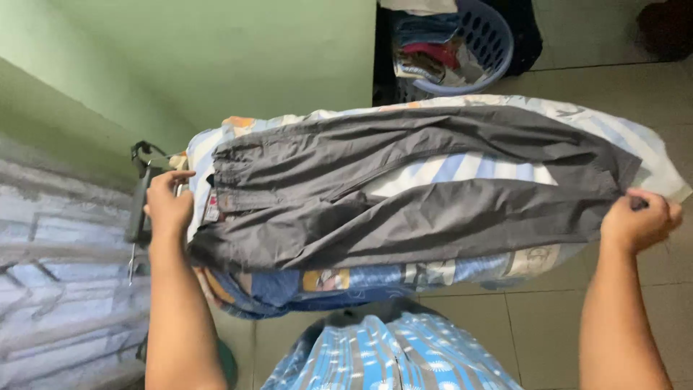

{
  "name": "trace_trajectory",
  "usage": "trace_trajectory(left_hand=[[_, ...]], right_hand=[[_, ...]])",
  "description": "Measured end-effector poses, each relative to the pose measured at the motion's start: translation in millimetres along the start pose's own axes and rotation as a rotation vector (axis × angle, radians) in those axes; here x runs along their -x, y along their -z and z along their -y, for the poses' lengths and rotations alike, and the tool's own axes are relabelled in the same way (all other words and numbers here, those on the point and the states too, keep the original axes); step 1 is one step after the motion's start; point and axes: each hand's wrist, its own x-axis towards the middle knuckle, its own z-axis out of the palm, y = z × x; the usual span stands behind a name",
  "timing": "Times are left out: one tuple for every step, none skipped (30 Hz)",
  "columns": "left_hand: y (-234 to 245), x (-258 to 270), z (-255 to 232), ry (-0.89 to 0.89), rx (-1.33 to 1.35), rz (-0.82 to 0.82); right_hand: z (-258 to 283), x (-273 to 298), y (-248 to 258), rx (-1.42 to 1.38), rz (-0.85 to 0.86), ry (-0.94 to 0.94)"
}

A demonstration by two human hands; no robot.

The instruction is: Fold two pairs of pants on an ironing board.

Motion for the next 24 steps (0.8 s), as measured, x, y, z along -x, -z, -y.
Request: trace_trajectory(left_hand=[[-14.1,-11.7,-7.7,0.051,0.069,-0.011],[-37.9,-24.6,0.6,0.047,0.072,-0.011],[-62.1,-38.5,8.3,-0.022,0.03,-0.099],[-86.5,-54.2,15.2,-0.09,-0.012,-0.189],[-104.2,-66.1,24.3,-0.093,-0.008,-0.191],[-121.0,-77.3,34.7,-0.092,0.006,-0.24],[-137.9,-88.8,45.5,-0.091,0.021,-0.288],[-140.2,-92.1,41.3,-0.092,0.022,-0.293],[-143.2,-95.2,37.2,0.022,0.029,-0.192],[-144.5,-95.5,35.4,0.137,0.028,-0.091],[-141.8,-97.4,35.1,0.136,0.023,-0.095],[-140.9,-98.2,34.5,0.141,0.019,-0.115],[-139.3,-99.2,34.4,0.145,0.015,-0.135],[-132.6,-99.0,26.8,0.147,0.013,-0.139],[-125.9,-98.1,19.6,0.12,0.067,-0.214],[-119.7,-93.7,13.4,0.093,0.12,-0.282],[-116.2,-87.5,0.3,0.096,0.117,-0.28],[-112.9,-80.2,-12.4,0.139,0.151,-0.296],[-109.2,-72.8,-25.0,0.181,0.184,-0.312],[-103.6,-70.6,-33.8,0.184,0.183,-0.312],[-97.8,-68.3,-42.4,0.13,0.022,-0.384],[-91.9,-63.7,-50.0,0.077,-0.141,-0.451],[-91.1,-64.8,-45.3,0.082,-0.145,-0.45],[-88.5,-64.4,-39.4,0.19,-0.161,-0.361]], right_hand=[[3.2,-19.8,-14.1,-0.091,-0.012,-0.035],[9.8,-33.7,-19.7,-0.089,-0.016,-0.037],[16.7,-48.2,-25.9,-0.004,0.041,-0.118],[25.3,-65.1,-33.8,0.079,0.099,-0.198],[25.1,-78.3,-39.4,0.078,0.095,-0.199],[25.9,-91.1,-46.8,0.249,0.102,-0.248],[27.2,-103.7,-54.5,0.411,0.111,-0.298],[23.8,-114.8,-57.1,0.408,0.108,-0.298],[19.8,-125.8,-60.3,0.269,0.387,-0.385],[14.0,-131.4,-67.0,0.115,0.667,-0.481],[7.3,-137.6,-73.8,0.109,0.672,-0.481],[1.5,-147.9,-76.3,-0.038,0.537,-0.454],[-3.6,-157.8,-78.4,-0.183,0.4,-0.426],[-11.8,-163.4,-98.4,-0.187,0.403,-0.424],[-20.2,-168.3,-118.0,-0.305,0.253,-0.326],[-32.2,-170.0,-133.0,-0.416,0.105,-0.226],[-7.4,-162.9,-122.6,-0.413,0.11,-0.227],[17.2,-156.0,-112.0,-0.281,0.127,-0.241],[41.9,-148.8,-100.9,-0.149,0.143,-0.254],[49.2,-147.4,-99.9,-0.149,0.145,-0.253],[56.7,-145.7,-98.6,-0.038,0.263,-0.35],[63.8,-143.6,-97.5,0.077,0.382,-0.445],[51.6,-149.8,-104.0,0.078,0.387,-0.441],[38.7,-152.9,-109.5,0.102,0.348,-0.263]])
